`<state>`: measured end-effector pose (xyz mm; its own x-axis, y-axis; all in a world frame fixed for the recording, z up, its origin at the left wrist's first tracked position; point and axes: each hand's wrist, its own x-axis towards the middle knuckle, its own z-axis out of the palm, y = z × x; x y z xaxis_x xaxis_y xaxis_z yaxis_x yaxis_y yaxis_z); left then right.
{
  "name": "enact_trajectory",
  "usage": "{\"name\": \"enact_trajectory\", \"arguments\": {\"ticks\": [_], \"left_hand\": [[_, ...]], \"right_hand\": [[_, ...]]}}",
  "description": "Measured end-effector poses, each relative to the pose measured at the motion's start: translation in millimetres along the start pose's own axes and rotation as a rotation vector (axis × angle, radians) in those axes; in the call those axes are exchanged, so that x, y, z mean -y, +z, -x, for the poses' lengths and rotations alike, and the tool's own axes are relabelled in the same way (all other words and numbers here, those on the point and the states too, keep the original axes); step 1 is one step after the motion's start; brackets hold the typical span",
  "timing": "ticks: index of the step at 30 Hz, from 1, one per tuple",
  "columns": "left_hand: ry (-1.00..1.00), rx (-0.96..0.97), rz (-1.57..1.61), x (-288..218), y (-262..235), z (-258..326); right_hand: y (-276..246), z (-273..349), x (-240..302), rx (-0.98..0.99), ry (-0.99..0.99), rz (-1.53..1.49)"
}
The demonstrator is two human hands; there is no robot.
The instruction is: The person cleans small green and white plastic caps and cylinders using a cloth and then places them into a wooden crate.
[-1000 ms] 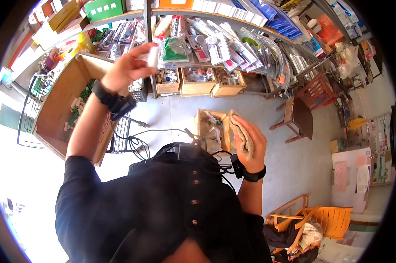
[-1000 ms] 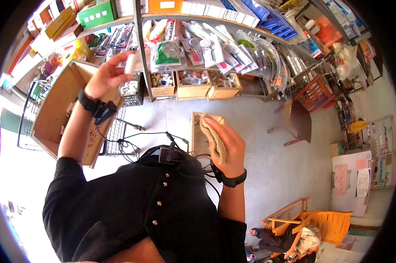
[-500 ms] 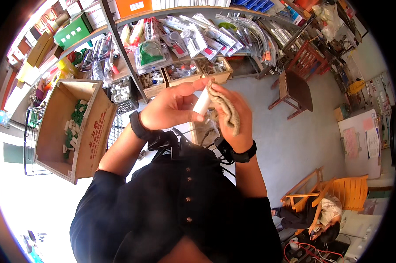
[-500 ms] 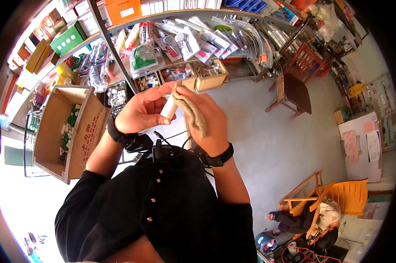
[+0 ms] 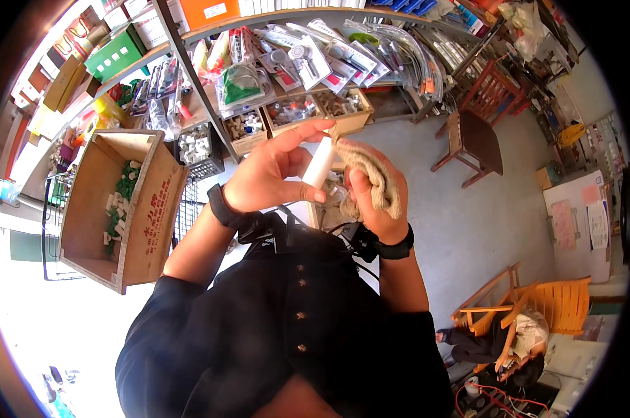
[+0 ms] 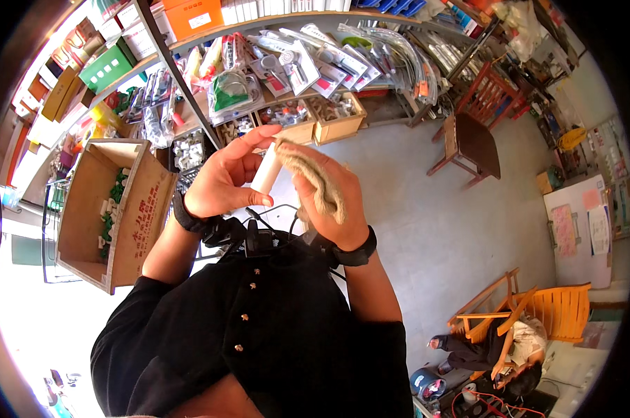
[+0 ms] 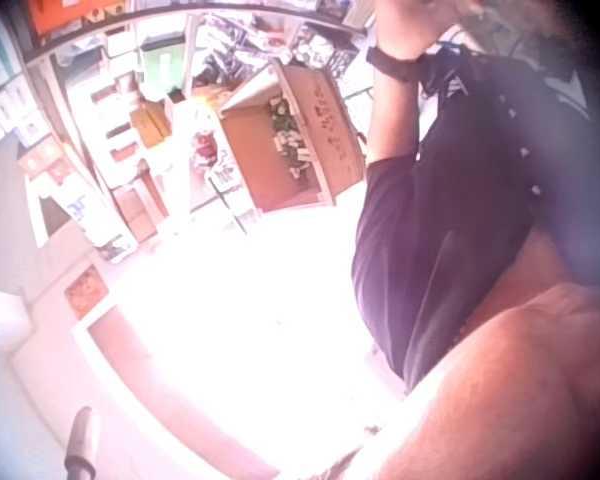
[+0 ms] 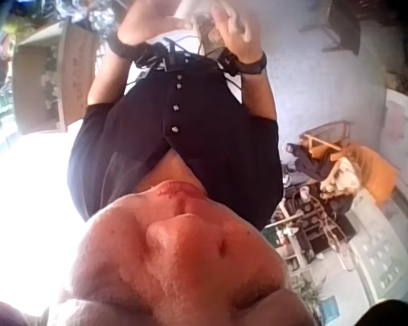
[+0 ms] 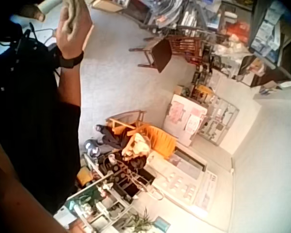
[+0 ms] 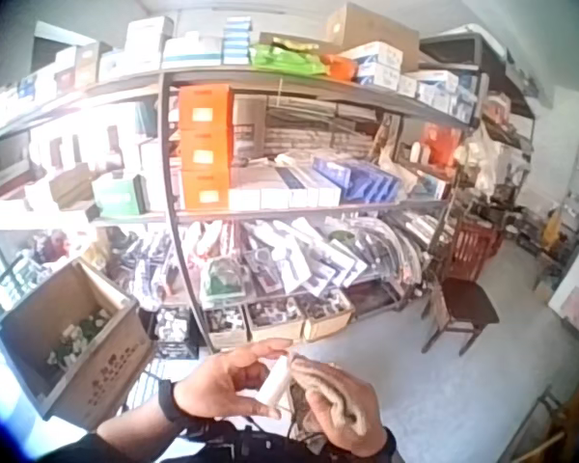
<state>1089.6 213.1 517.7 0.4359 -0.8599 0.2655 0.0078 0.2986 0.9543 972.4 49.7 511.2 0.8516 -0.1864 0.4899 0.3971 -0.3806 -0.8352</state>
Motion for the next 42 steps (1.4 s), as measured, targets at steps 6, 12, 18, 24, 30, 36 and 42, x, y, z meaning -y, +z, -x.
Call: {"name": "enact_trajectory", "arguments": {"ticks": [6,12,18,24,30,36,42], "left_hand": [[-0.078,0.039,0.074,4,-8,5],[-0.026,0.018,-0.051,10,-14,6],[-0.031,0.082,-0.141,5,-8,7],[-0.066,0.064,0.137,12,-12,9],[-0.053,0.048,-0.053,13,-14,9],[-0.032,0.106,0.113,4,-2,13],[-0.142,0.042,0.184,9,-11,13]], "right_hand": [[16,0,-5,-0.03,-0.166,0.079],[7,3,0,0.252,-0.218,0.081],[14,2,1,-0.02,-0.183,0.119],[20,7,-2,-0.005,-0.185,0.102],[10,12,5,0.294,-0.18,0.077],[16,12,4,-0.005,-0.108,0.039],[15,14,5,0.163,-0.199,0.088]]}}
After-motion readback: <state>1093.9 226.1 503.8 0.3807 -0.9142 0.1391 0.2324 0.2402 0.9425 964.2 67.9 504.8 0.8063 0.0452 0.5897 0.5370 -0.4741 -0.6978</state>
